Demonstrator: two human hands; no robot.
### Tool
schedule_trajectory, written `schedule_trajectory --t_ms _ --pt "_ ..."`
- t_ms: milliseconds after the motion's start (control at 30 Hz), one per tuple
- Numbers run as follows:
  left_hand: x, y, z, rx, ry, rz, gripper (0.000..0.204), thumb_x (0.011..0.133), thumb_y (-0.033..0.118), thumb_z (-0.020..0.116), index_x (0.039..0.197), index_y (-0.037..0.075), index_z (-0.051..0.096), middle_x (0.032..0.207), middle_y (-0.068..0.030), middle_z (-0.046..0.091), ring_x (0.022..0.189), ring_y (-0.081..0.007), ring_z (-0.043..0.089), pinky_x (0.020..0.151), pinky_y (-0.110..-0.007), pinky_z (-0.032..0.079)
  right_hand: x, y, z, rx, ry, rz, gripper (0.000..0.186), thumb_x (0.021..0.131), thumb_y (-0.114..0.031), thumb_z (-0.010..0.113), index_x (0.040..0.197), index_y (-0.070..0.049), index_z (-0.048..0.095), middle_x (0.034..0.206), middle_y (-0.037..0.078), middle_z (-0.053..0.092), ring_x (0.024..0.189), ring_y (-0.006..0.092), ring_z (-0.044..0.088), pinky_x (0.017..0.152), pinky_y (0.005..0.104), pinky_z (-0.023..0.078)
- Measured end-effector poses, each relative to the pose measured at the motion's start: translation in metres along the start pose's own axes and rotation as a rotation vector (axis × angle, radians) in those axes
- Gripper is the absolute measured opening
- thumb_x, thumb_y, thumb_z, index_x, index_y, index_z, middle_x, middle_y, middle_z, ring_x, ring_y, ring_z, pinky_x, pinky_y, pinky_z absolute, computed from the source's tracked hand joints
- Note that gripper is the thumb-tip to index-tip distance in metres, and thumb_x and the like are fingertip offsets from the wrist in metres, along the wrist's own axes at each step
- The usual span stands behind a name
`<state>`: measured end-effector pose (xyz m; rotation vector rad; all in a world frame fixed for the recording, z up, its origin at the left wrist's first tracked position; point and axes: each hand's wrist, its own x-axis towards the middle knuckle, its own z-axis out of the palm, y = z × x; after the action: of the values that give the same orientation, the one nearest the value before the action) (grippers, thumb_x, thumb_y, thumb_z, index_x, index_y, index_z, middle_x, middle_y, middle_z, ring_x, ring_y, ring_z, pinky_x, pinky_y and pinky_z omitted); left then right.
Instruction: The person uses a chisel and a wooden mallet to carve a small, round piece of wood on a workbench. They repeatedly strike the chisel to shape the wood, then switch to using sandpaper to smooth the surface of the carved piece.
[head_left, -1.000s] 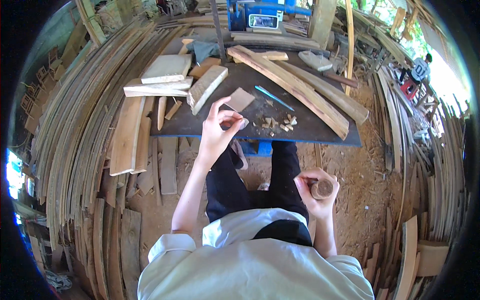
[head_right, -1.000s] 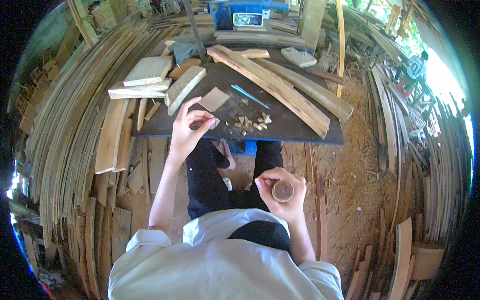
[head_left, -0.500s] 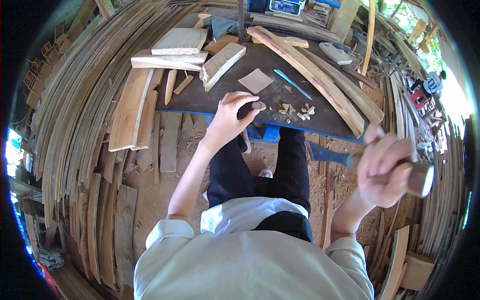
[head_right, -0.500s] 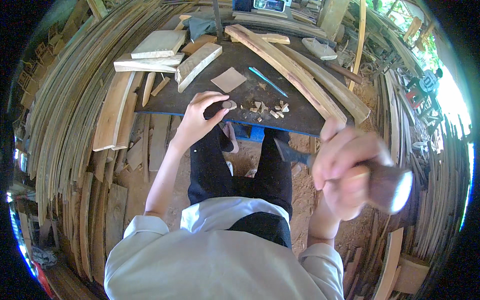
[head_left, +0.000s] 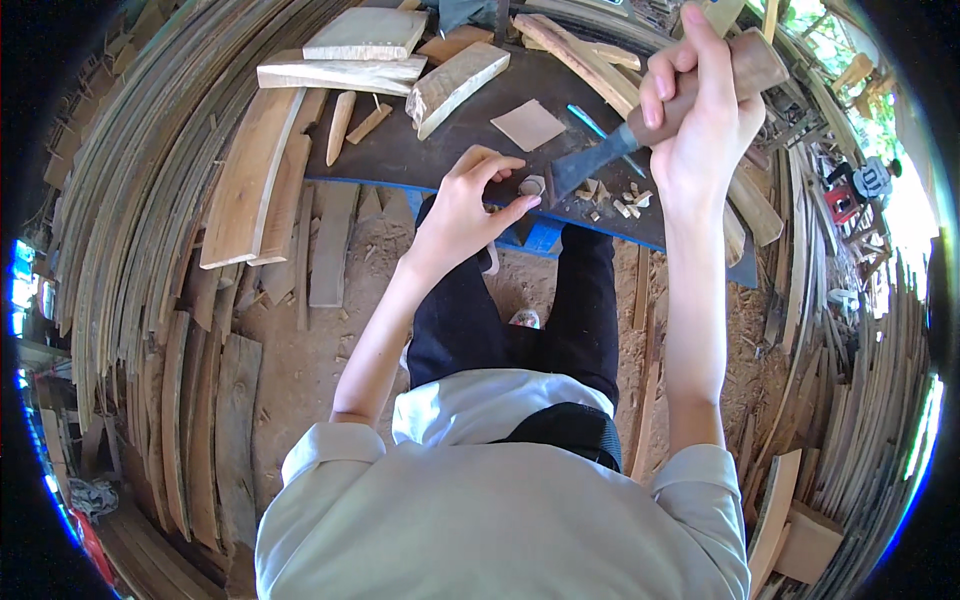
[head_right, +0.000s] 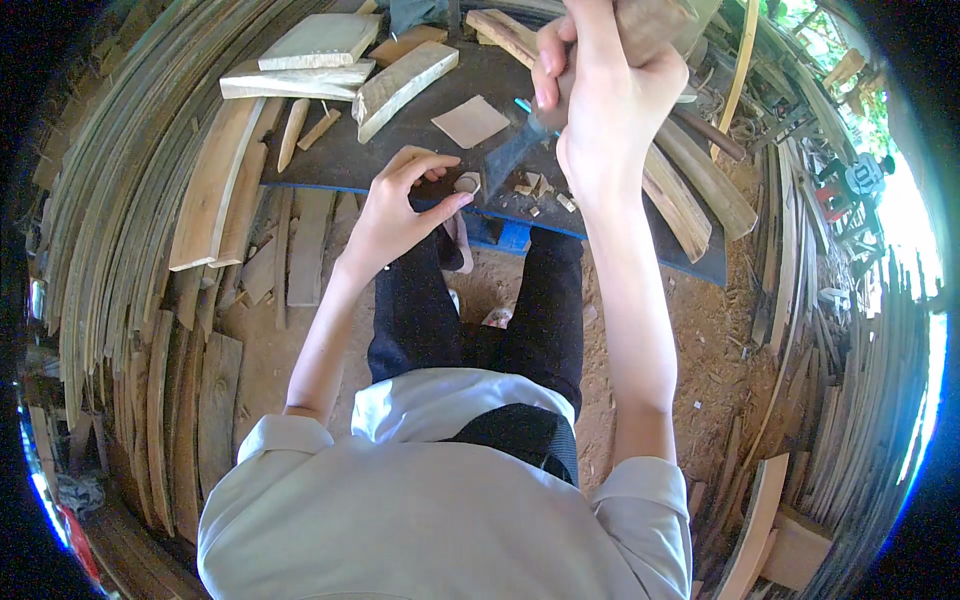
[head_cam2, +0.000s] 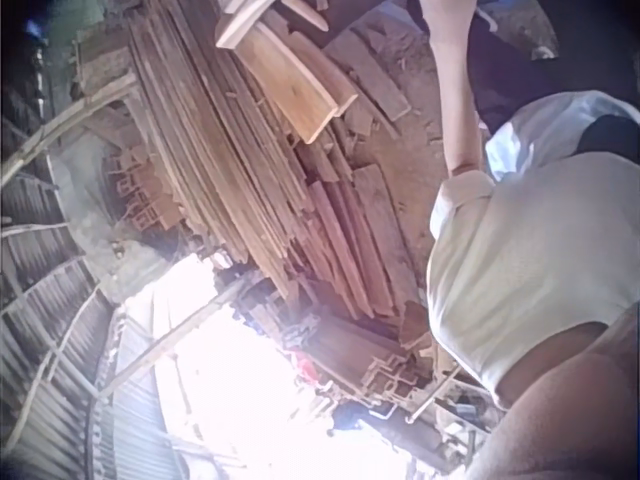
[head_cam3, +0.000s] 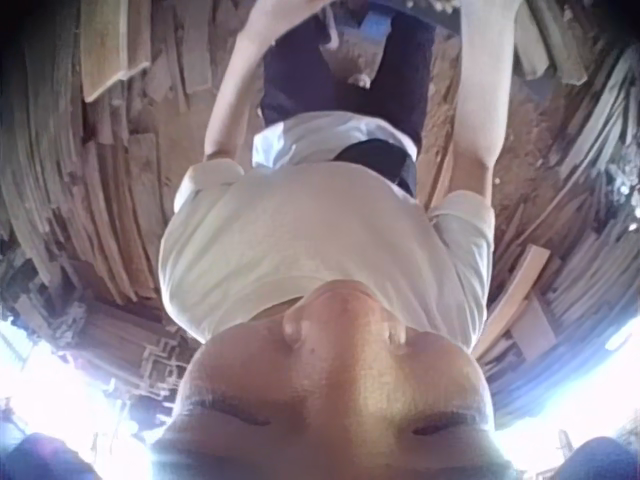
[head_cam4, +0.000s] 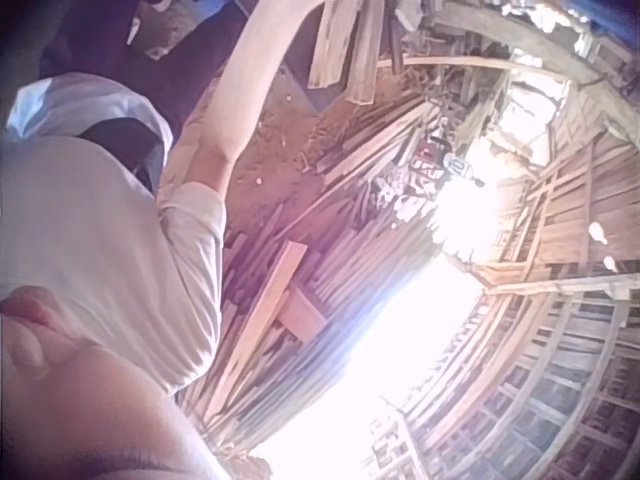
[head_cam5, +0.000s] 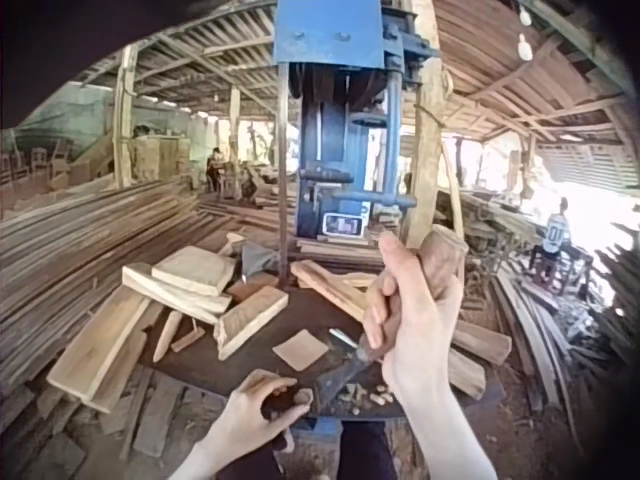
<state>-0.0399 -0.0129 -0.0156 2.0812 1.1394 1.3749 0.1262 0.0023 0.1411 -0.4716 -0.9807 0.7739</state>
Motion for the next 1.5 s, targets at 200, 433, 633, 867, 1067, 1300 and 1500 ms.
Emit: schedule_trajectory --t_ms 200,433,633,867,1067,1300,1500 --pt "-0.001 -0.007 0.004 0.076 0.043 0.063 0.025 0.076 0.013 0.081 0.095 0.0 0.07 0.097 -0.0122 0.063 0.09 -0.0266 0.064 0.082 -0.035 0.051 0.005 0.002 0.003 -0.056 -0.02 0.091 0.032 0.088 -0.02 0.073 0.069 -0.01 0.048 0.055 -0.001 0.046 0.039 0.0084 0.043 0.032 0.024 0.031" --pt "0.0 -0.011 0.005 0.086 0.056 0.079 0.024 0.076 0.014 0.082 0.093 0.001 0.071 0.095 -0.0125 0.063 0.088 -0.0266 0.064 0.081 -0.035 0.051 0.006 0.007 0.007 -0.063 0.037 0.023 0.029 0.088 -0.018 0.072 0.072 -0.01 0.05 0.057 -0.001 0.046 0.039 0.0075 0.042 0.032 0.0232 0.032" --pt "0.0 -0.01 0.004 0.058 0.045 0.062 0.025 0.076 0.015 0.082 0.092 0.0 0.071 0.094 -0.0122 0.064 0.088 -0.0261 0.065 0.08 -0.034 0.051 0.009 0.01 0.003 -0.022 0.007 0.01 0.026 0.088 -0.016 0.072 0.075 -0.011 0.05 0.06 -0.002 0.045 0.041 0.0069 0.043 0.032 0.0227 0.032" --pt "-0.001 -0.012 0.005 0.068 0.051 0.076 0.025 0.076 0.016 0.083 0.091 0.0 0.071 0.094 -0.0118 0.064 0.086 -0.0253 0.065 0.079 -0.034 0.052 0.004 0.008 0.008 -0.064 0.031 -0.016 0.027 0.088 -0.016 0.072 0.074 -0.011 0.05 0.058 -0.002 0.045 0.04 0.0066 0.043 0.032 0.0227 0.032" --pt "-0.001 -0.012 0.005 0.066 0.052 0.08 0.025 0.075 0.016 0.083 0.09 0.0 0.07 0.092 -0.0113 0.064 0.085 -0.025 0.064 0.078 -0.034 0.051 0.007 0.008 0.007 -0.07 0.028 0.01 0.029 0.088 -0.018 0.073 0.072 -0.012 0.05 0.057 -0.003 0.045 0.04 0.0063 0.043 0.032 0.0224 0.031" --pt "0.0 -0.013 0.006 0.061 0.057 0.088 0.025 0.075 0.016 0.083 0.089 -0.001 0.07 0.093 -0.0115 0.064 0.085 -0.0253 0.064 0.077 -0.034 0.051 0.006 0.006 0.008 -0.095 0.029 0.027 0.032 0.088 -0.02 0.073 0.069 -0.012 0.048 0.055 -0.003 0.044 0.038 0.0066 0.041 0.032 0.0224 0.03" --pt "-0.001 -0.011 0.005 0.065 0.059 0.081 0.026 0.075 0.016 0.083 0.09 -0.001 0.07 0.093 -0.0117 0.064 0.085 -0.0252 0.065 0.077 -0.034 0.052 0.005 0.005 0.007 -0.119 0.027 0.028 0.034 0.088 -0.021 0.073 0.068 -0.012 0.047 0.054 -0.002 0.044 0.038 0.0069 0.04 0.032 0.0224 0.03"
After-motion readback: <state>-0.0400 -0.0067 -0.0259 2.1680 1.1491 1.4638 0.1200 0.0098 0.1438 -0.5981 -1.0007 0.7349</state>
